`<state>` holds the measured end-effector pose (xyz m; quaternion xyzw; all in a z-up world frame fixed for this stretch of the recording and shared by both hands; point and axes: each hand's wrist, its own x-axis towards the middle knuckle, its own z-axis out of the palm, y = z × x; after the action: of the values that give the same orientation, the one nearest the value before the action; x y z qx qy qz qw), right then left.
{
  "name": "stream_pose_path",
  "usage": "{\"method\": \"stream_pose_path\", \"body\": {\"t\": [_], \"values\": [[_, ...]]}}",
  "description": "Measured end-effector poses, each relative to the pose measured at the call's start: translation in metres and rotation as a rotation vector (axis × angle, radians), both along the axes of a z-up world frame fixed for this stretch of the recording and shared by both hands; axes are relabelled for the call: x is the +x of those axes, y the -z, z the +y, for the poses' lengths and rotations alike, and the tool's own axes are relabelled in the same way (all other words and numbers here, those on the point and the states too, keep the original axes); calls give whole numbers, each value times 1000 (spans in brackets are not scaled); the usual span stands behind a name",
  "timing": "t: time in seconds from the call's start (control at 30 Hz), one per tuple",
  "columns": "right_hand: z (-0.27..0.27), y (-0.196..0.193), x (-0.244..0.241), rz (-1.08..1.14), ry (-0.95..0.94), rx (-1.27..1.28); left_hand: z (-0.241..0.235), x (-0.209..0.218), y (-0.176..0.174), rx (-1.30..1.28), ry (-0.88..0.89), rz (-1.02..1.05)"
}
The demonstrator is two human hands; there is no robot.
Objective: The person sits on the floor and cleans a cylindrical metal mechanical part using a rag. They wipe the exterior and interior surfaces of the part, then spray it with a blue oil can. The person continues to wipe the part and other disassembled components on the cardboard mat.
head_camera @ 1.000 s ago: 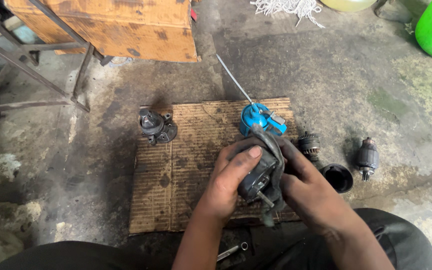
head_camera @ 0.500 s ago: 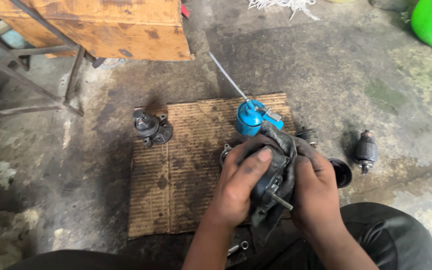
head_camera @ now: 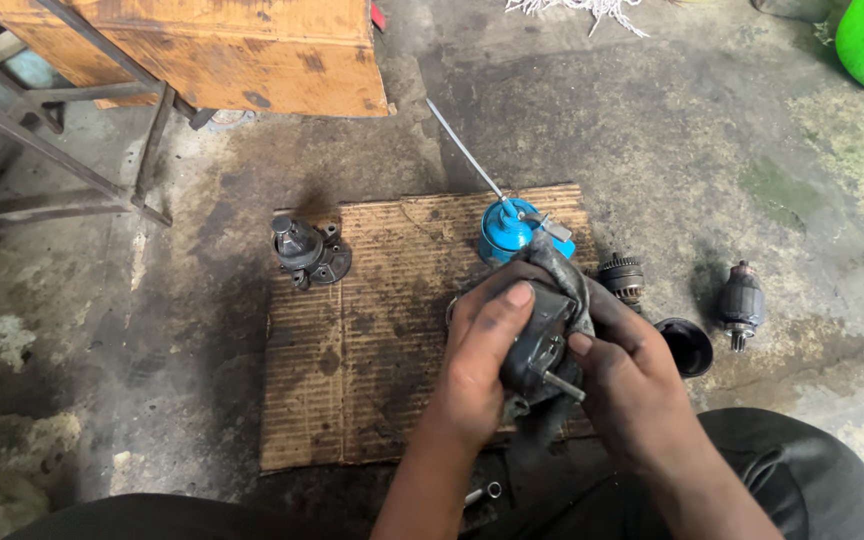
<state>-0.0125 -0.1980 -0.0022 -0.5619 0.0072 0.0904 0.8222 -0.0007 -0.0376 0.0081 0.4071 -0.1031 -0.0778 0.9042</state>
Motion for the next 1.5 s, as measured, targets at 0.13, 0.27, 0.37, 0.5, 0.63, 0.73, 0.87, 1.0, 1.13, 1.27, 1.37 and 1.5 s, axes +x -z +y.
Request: {"method": "stream_pose_path", "body": {"t": [0.13,0.27,0.37,0.5,0.63,0.73,0.87,1.0,1.13,1.27,1.37,1.5], "values": [[0,14,-4,-101,91,-78,2,-2,-10,221,-74,-156],[5,30,-14,-169,215,11,0,-7,-14,253,-57,-155],[7,33,-18,-263,343,12,-6,-16,-16,267,-45,-195],[7,9,-4,18,414,122,-15,-11,-9,182,-72,-228],[7,-12,14,170,425,279,-14,1,8,-87,-28,-1],[-10,-15,19,22,345,297,-2,3,17,-202,-67,174],[-10,-10,21,-66,444,270,8,11,25,-181,-111,141],[6,-16,-7,-485,473,-1073,5,13,29,-182,-143,144],[15,-27,-9,-1006,319,-1197,3,12,25,-86,-298,169],[22,-26,-10,-1096,271,-1286,2,4,17,-42,-380,-31],[24,-31,-13,-1024,283,-1273,-1,4,13,57,-488,-50],[23,-36,-12,-761,211,-845,-4,-3,4,178,-512,-100]]}}
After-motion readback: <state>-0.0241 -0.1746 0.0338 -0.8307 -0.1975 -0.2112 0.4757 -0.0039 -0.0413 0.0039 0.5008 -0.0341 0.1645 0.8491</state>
